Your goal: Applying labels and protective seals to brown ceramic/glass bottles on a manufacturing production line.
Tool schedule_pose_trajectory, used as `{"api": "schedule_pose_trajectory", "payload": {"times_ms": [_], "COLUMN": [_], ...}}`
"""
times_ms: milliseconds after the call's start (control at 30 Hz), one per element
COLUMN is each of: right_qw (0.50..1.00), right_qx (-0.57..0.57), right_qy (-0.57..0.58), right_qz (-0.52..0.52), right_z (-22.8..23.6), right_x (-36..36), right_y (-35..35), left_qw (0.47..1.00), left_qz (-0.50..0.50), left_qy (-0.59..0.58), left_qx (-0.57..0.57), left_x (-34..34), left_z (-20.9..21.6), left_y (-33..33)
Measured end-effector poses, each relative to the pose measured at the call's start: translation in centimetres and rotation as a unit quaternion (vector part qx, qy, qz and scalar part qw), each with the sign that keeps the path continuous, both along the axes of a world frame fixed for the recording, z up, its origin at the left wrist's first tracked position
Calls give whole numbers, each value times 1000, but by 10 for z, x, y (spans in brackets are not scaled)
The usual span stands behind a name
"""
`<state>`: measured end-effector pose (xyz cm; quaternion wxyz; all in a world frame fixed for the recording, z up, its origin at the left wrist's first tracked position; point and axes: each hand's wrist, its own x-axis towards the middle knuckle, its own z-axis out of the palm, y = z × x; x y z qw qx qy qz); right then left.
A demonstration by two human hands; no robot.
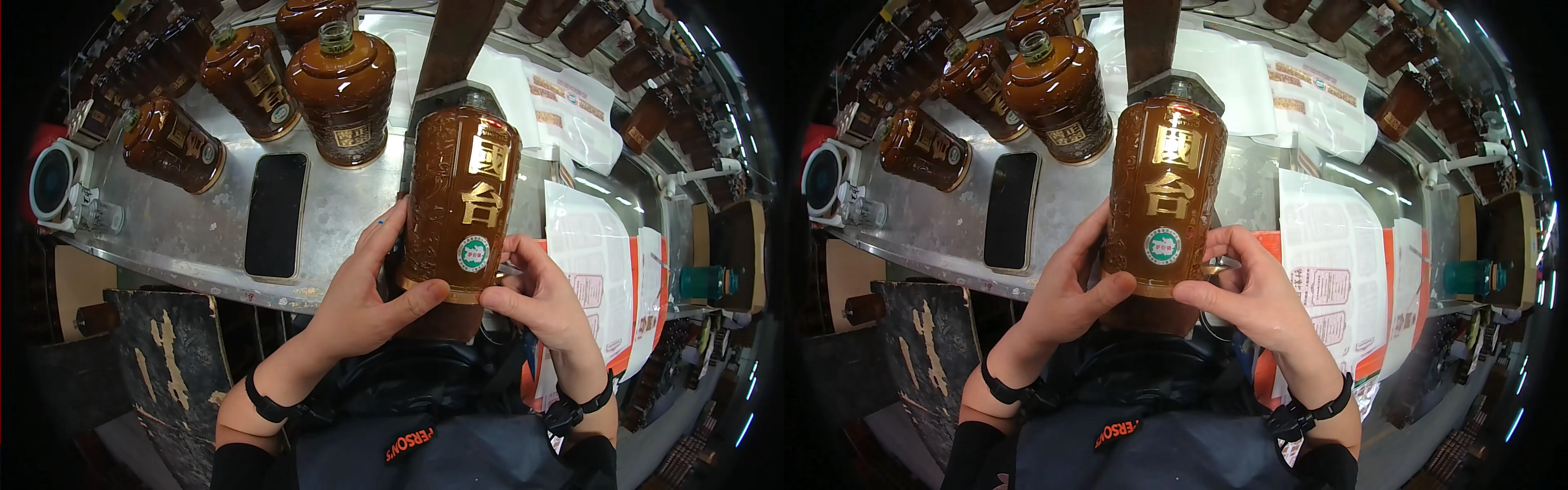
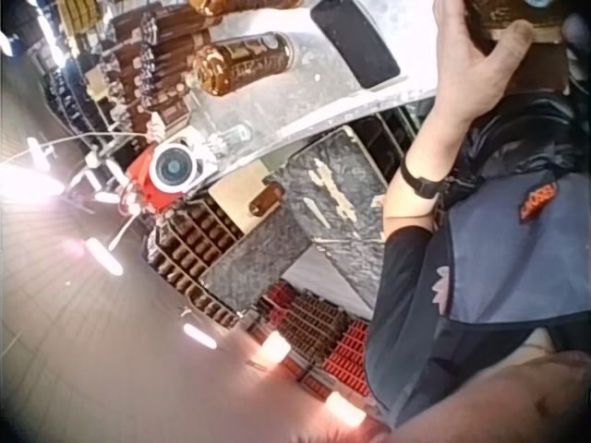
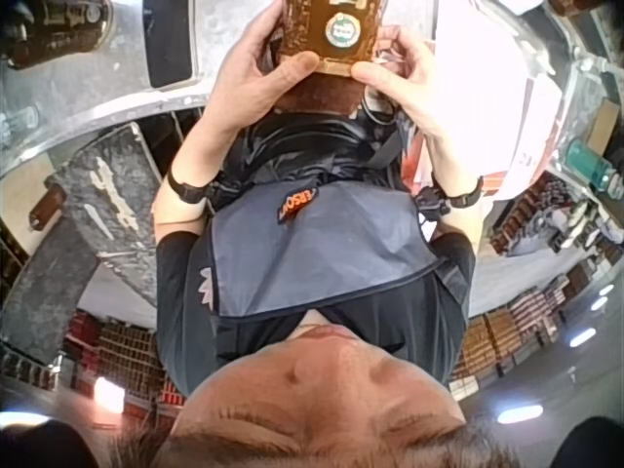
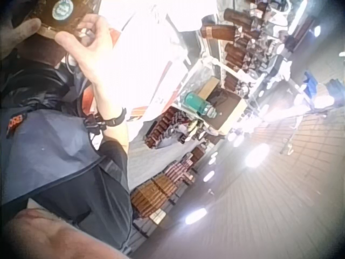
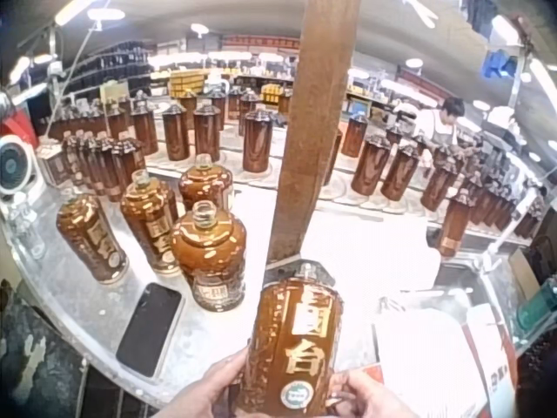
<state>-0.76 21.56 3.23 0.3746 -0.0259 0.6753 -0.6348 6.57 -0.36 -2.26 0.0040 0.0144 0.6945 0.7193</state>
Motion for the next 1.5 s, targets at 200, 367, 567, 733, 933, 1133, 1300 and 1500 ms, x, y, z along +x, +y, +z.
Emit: {"api": "schedule_pose_trajectory", "payload": {"times_ms": [200, 367, 567, 733, 933, 1133, 1300, 1500], "right_qw": [1000, 1000, 1000, 999, 999, 1000, 1000, 1000], "right_qx": [-2, -4, -3, 10, 21, 6, 5, 3], "right_qy": [0, 3, -5, 12, 16, 11, -5, -5], "right_qz": [10, 20, 16, 29, 20, 24, 24, 27], "right_z": [0, 2, 8, 3, 7, 7, 9, 8], "right_x": [-1, -3, -1, -1, 0, -1, -1, -2], "right_y": [0, 1, -3, 1, -4, -5, -3, -3], "left_qw": [1000, 1000, 999, 997, 996, 997, 996, 996], "left_qz": [10, 19, 32, 44, 48, 47, 39, 37], "left_qy": [3, 7, 17, 6, 1, -7, -10, -15], "left_qx": [8, -1, 34, 58, 77, 67, 76, 82], "left_x": [1, 2, 3, 1, 1, 1, 0, 0], "left_z": [0, 0, -7, -6, -6, -2, 1, 2], "left_y": [2, 3, 7, 12, 15, 13, 14, 14]}}
